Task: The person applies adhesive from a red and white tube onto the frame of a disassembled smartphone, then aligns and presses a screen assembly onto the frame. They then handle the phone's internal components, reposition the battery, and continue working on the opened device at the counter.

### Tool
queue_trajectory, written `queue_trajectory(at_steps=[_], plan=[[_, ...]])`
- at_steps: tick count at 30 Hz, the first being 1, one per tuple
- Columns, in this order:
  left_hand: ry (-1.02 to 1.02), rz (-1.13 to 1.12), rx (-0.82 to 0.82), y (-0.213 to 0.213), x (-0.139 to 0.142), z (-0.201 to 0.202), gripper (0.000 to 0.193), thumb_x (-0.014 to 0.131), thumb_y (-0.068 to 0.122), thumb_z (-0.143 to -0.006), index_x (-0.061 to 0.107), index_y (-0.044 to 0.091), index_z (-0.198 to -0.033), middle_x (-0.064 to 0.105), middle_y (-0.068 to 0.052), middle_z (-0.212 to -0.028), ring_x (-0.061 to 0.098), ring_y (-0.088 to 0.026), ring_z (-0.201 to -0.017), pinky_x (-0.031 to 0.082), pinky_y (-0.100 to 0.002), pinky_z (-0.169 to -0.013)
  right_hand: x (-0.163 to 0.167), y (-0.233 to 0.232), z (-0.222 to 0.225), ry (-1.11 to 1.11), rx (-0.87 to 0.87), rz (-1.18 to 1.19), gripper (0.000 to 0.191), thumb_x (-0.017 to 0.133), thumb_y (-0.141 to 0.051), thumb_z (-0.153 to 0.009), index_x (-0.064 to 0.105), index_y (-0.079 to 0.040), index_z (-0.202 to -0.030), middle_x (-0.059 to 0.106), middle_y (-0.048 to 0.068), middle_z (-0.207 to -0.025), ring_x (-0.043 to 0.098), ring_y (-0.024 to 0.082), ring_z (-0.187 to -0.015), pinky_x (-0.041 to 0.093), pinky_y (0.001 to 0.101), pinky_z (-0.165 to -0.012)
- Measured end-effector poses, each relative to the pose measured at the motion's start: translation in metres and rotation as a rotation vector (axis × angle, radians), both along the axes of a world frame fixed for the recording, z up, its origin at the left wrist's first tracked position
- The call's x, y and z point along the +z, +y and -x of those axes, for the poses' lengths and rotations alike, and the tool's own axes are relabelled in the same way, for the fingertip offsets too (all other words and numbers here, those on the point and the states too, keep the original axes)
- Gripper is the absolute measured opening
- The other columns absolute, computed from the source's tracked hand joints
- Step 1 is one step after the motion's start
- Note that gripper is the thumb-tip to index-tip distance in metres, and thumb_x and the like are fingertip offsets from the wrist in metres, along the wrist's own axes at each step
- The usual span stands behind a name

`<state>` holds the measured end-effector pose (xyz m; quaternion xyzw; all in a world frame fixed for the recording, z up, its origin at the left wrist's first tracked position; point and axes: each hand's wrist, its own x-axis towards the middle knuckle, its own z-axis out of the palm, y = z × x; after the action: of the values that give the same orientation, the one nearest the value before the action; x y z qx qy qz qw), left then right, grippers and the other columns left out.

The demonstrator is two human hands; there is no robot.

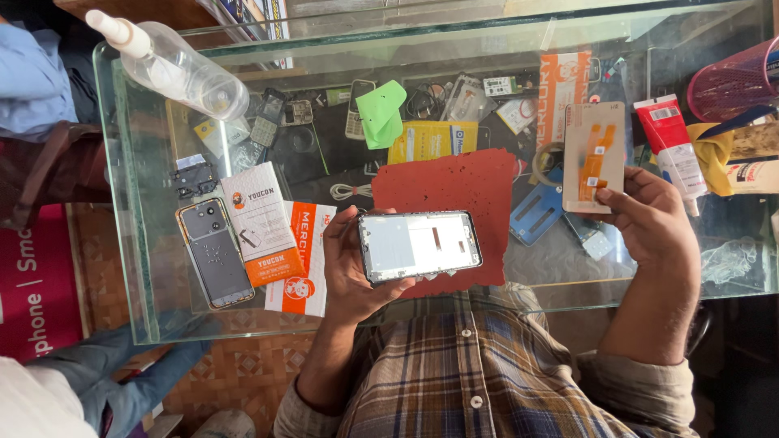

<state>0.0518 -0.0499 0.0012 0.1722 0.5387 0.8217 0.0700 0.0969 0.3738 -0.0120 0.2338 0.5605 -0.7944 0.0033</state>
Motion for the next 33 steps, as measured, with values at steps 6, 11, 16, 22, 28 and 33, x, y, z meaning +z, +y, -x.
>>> queue_trajectory(at_steps=[6,11,16,22,28,33], plan=[[0.004,0.016,0.012,-0.001,-0.001,0.0,0.105,0.094,0.013,-0.08,0.025,0.01,-0.159,0.054,-0.017,-0.147,0.056,-0.024,-0.141,0.057,-0.046,-0.117,-0.014,-0.005,0.002,0.02,-0.073,-0.075,0.051,0.067,0.012,-0.093,0.048,0.007,-0.139,0.068,0.024,-0.123,0.07,0.03,-0.109,0.059,0.0408,-0.089],[0.007,0.017,0.02,-0.002,-0.003,0.0,0.104,0.094,0.014,-0.081,0.025,0.009,-0.159,0.054,-0.017,-0.147,0.056,-0.024,-0.141,0.056,-0.046,-0.119,-0.007,-0.014,-0.006,0.171,-0.095,0.125,0.055,0.056,0.013,-0.089,0.05,0.007,-0.143,0.067,0.021,-0.128,0.07,0.032,-0.117,0.059,0.045,-0.102],[0.002,0.022,0.021,-0.002,-0.003,-0.001,0.103,0.094,0.013,-0.081,0.026,0.008,-0.159,0.053,-0.018,-0.149,0.055,-0.024,-0.142,0.054,-0.045,-0.12,0.015,-0.038,-0.005,0.328,-0.034,0.196,0.057,0.052,0.005,-0.085,0.048,0.01,-0.142,0.063,0.03,-0.13,0.066,0.044,-0.12,0.057,0.0541,-0.105],[0.0,0.023,0.017,-0.002,-0.001,-0.001,0.103,0.094,0.013,-0.08,0.026,0.008,-0.158,0.053,-0.018,-0.148,0.055,-0.024,-0.141,0.056,-0.045,-0.117,0.04,-0.06,-0.004,0.37,-0.017,0.374,0.045,0.053,0.002,-0.093,0.04,0.002,-0.136,0.06,0.039,-0.126,0.063,0.059,-0.115,0.057,0.0733,-0.088],[0.017,0.015,0.013,-0.003,-0.001,0.0,0.103,0.094,0.014,-0.08,0.027,0.008,-0.158,0.055,-0.018,-0.147,0.057,-0.023,-0.138,0.057,-0.044,-0.116,0.063,-0.08,-0.006,0.353,0.002,0.28,0.062,0.052,0.005,-0.101,0.033,0.001,-0.16,0.053,0.04,-0.143,0.063,0.053,-0.122,0.056,0.0684,-0.092],[0.029,0.009,0.013,-0.004,-0.002,0.002,0.102,0.095,0.015,-0.081,0.028,0.009,-0.158,0.056,-0.018,-0.148,0.058,-0.023,-0.137,0.058,-0.043,-0.115,0.074,-0.095,-0.005,0.396,0.061,0.237,0.066,0.053,0.005,-0.103,0.029,-0.002,-0.164,0.045,0.037,-0.15,0.062,0.044,-0.126,0.056,0.0673,-0.1]])
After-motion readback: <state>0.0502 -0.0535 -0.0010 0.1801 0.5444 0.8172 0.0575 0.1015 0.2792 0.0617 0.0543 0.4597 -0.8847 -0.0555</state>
